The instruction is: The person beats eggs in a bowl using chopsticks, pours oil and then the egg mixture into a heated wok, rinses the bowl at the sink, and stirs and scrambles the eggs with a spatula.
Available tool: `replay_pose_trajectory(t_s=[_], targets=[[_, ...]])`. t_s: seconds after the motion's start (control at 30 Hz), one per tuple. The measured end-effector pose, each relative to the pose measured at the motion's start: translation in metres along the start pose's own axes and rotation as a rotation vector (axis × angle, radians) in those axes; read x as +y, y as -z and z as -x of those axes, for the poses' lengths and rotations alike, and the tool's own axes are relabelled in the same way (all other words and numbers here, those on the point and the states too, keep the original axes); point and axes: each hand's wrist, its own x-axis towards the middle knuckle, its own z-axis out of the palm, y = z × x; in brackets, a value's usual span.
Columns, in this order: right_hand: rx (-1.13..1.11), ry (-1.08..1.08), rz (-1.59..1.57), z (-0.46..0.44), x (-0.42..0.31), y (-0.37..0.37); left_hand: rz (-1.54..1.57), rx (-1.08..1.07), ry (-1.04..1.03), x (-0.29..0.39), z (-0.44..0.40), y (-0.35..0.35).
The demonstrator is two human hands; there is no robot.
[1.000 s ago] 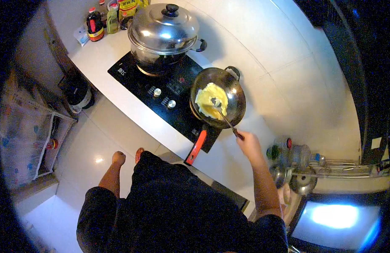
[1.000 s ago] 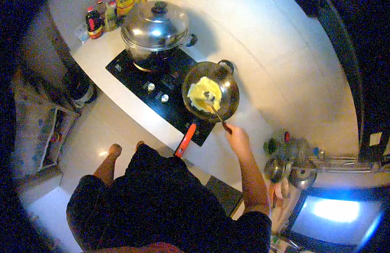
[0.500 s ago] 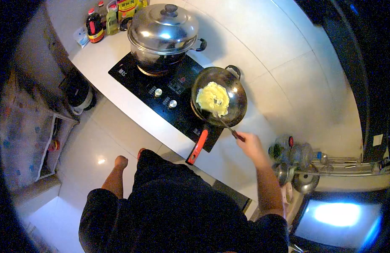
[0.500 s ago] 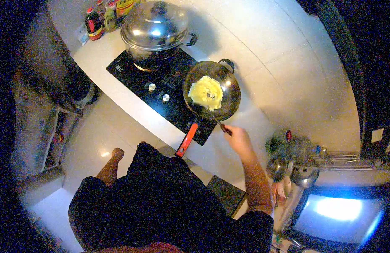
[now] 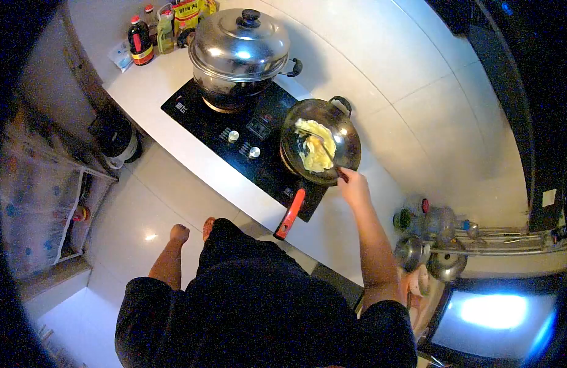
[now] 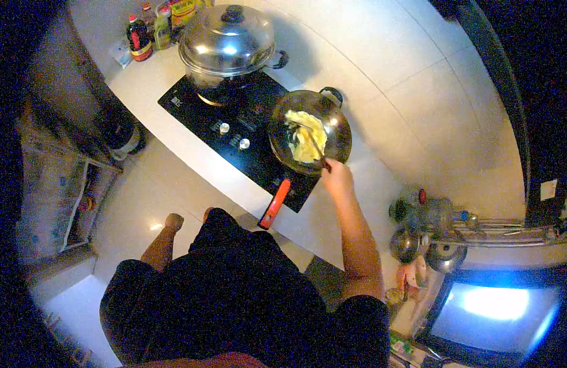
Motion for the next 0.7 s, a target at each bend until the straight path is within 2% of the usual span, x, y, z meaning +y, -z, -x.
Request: replay_pose_trajectory(t_s=[0.03, 0.07, 0.1, 0.17, 0.2, 0.3, 0.33, 0.4, 0.43, 0.5, 0.53, 0.57, 0.6, 0.63, 0.67, 0.7], targets=[[-0.084, -0.050, 0.049, 0.005, 0.010, 0.003, 0.074, 0.040, -0.006, 0.012, 0.003, 0.003], [-0.169, -0.099, 0.102, 0.014, 0.010, 0.015, 0.179, 0.079, 0.055, 0.043, 0.028, 0.039], [-0.255, -0.146, 0.162, 0.020, 0.008, 0.026, 0.160, 0.102, 0.045, 0.037, 0.023, 0.030], [-0.271, -0.101, 0.165, 0.034, -0.002, 0.035, 0.118, 0.142, 0.026, 0.018, 0.017, 0.008], [-0.277, -0.085, 0.159, 0.039, -0.006, 0.034, 0.112, 0.070, 0.121, 0.034, 0.034, 0.030], [-0.107, 0.023, 0.117, 0.015, 0.006, 0.003, -0.038, -0.097, 0.213, 0.036, 0.049, 0.030], [-0.054, 0.015, 0.112, 0.011, 0.010, 0.000, -0.197, -0.149, 0.038, 0.004, 0.028, -0.008], [0.049, 0.003, 0.101, 0.005, 0.011, 0.000, -0.149, -0.081, -0.007, 0.004, 0.022, -0.003], [-0.034, -0.020, 0.101, 0.009, 0.010, 0.005, -0.113, -0.045, -0.018, 0.005, 0.019, -0.003], [-0.197, -0.083, 0.126, 0.038, 0.000, 0.035, 0.184, 0.194, -0.002, 0.050, 0.042, 0.045], [-0.193, -0.072, 0.133, 0.041, 0.002, 0.028, 0.272, 0.309, 0.004, 0.074, 0.041, 0.063], [-0.167, -0.066, 0.100, 0.037, 0.001, 0.019, 0.439, 0.395, -0.120, 0.106, 0.040, 0.089], [-0.144, -0.064, 0.064, 0.029, -0.001, 0.010, 0.419, 0.498, -0.287, 0.136, 0.033, 0.107], [-0.118, -0.061, 0.029, 0.021, -0.001, 0.002, 0.499, 0.400, -0.282, 0.181, 0.035, 0.143], [-0.049, -0.009, 0.043, 0.014, 0.002, -0.005, 0.520, 0.445, -0.426, 0.208, 0.023, 0.156], [-0.081, -0.064, 0.050, 0.015, 0.000, -0.004, 0.473, 0.403, -0.478, 0.238, 0.018, 0.179]])
